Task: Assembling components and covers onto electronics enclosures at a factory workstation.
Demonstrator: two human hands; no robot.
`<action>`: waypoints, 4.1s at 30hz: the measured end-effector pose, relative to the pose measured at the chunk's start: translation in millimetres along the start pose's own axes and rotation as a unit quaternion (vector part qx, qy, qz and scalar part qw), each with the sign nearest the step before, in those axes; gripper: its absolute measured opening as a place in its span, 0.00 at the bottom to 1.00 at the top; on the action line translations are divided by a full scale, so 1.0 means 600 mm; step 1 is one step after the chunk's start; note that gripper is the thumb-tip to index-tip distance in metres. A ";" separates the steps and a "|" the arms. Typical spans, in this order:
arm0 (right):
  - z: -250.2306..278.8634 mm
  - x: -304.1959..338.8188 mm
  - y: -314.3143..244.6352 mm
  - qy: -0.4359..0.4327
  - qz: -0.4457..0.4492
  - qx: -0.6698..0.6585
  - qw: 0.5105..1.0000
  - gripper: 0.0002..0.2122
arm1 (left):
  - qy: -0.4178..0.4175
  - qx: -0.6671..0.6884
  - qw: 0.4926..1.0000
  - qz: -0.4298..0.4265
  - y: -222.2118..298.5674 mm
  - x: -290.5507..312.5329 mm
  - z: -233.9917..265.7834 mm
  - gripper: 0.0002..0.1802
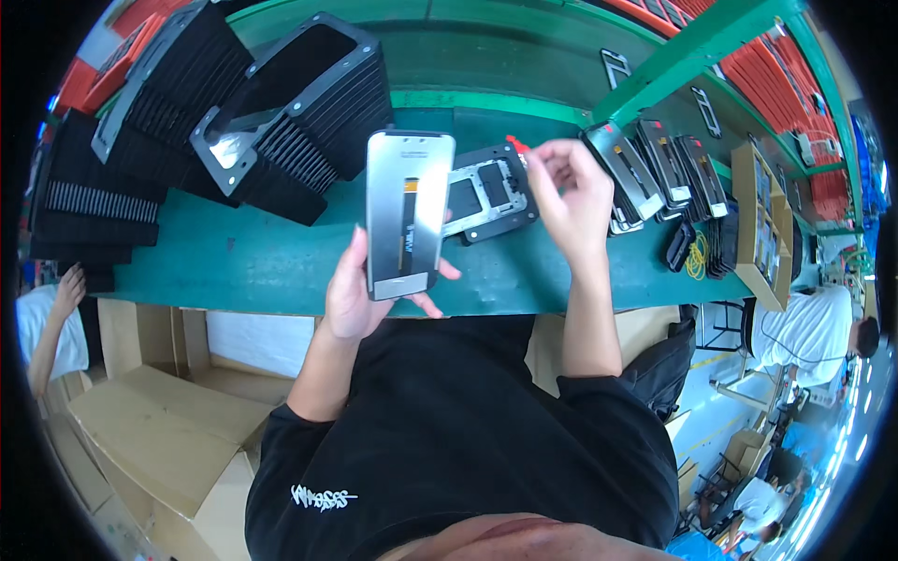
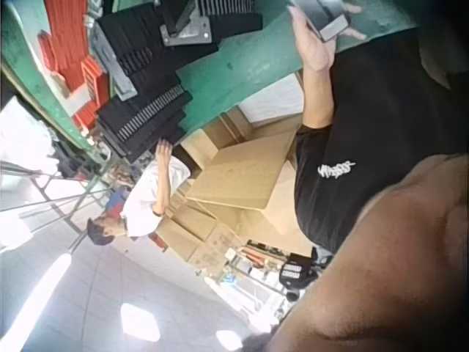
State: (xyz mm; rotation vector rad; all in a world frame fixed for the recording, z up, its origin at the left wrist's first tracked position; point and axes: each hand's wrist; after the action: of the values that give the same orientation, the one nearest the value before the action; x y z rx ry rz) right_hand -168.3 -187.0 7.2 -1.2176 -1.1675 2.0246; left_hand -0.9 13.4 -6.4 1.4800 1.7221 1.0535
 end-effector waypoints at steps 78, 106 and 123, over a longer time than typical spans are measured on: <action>-0.009 -0.102 -0.115 -0.298 -0.072 -0.291 0.906 0.20 | 0.059 -0.694 0.712 -0.090 0.008 -0.044 0.083 0.31; 0.007 0.043 -0.070 -0.250 -0.046 -0.413 0.874 0.24 | 0.048 -0.713 0.632 -0.301 0.152 -0.026 0.031 0.39; 0.006 -0.048 -0.054 -0.108 -0.051 -0.130 0.984 0.09 | 0.242 -0.686 0.617 -0.302 0.236 -0.014 0.197 0.42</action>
State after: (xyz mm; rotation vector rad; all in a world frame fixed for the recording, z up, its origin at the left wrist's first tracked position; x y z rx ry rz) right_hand -158.0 -194.0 49.2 -1.0482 -1.6077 2.0111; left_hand 170.4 32.2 59.8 -0.3872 0.8892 1.7469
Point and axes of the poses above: each hand's wrist, its own x-axis away from the middle knuckle, its own z-axis out of the back of the hand, y = z × x, and after that the axes turned 14 degrees about -x, right-handed
